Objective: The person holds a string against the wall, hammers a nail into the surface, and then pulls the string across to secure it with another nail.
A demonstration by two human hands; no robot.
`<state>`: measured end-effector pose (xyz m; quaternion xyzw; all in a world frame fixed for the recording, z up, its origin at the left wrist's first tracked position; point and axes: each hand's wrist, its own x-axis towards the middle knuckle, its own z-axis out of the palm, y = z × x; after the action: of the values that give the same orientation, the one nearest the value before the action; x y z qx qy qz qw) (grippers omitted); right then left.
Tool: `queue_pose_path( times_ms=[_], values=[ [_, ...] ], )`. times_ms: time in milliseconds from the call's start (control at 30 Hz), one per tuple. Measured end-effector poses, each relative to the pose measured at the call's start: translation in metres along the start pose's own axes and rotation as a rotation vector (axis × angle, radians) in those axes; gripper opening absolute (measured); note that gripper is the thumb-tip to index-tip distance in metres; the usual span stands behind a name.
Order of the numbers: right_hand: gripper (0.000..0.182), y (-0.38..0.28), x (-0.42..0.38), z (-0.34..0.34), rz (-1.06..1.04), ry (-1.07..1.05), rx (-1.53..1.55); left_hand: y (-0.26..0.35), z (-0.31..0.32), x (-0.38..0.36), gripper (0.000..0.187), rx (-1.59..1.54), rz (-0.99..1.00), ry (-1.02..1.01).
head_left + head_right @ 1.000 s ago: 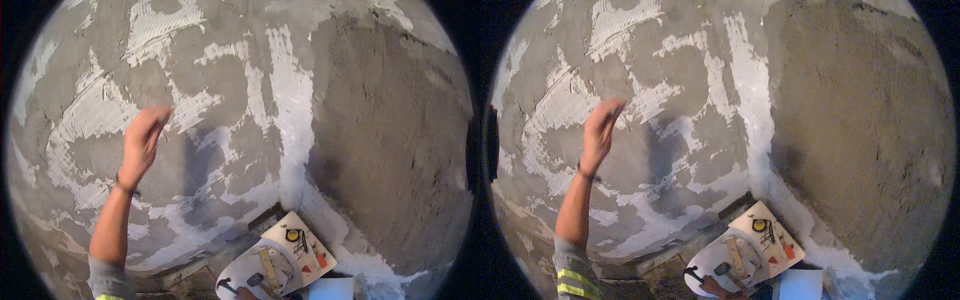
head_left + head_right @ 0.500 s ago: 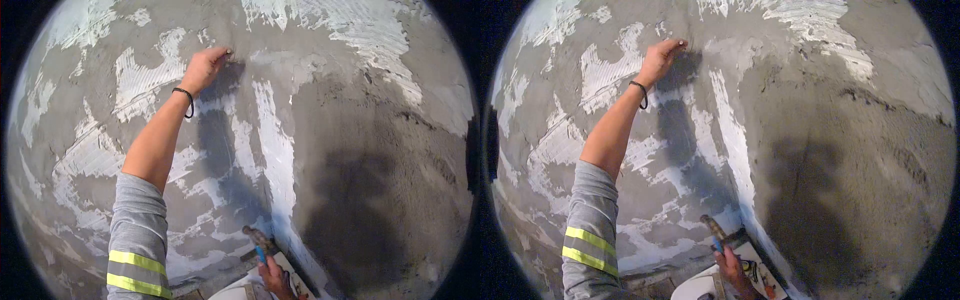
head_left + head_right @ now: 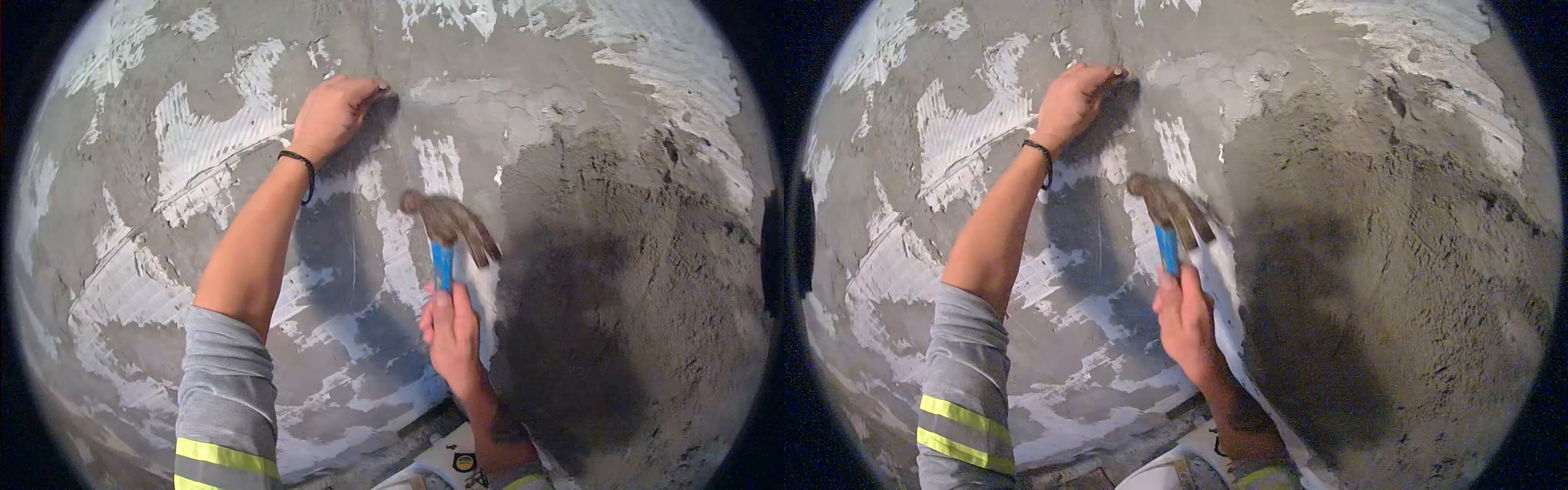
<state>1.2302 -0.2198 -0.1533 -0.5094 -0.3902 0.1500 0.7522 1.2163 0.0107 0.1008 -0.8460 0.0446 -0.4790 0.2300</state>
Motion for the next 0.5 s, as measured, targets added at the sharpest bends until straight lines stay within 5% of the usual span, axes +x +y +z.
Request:
queue_pose_path(
  times_ms=[267,500],
  values=[
    [0.039,-0.022,0.063,0.027,-0.335,0.119,0.049,-0.002,0.002,-0.002,0.024,-0.096,-0.042,-0.004],
    [0.041,-0.014,0.041,0.026,-0.487,0.176,0.218,0.004,0.004,-0.005,0.027,-0.01,-0.036,0.444]
  ],
)
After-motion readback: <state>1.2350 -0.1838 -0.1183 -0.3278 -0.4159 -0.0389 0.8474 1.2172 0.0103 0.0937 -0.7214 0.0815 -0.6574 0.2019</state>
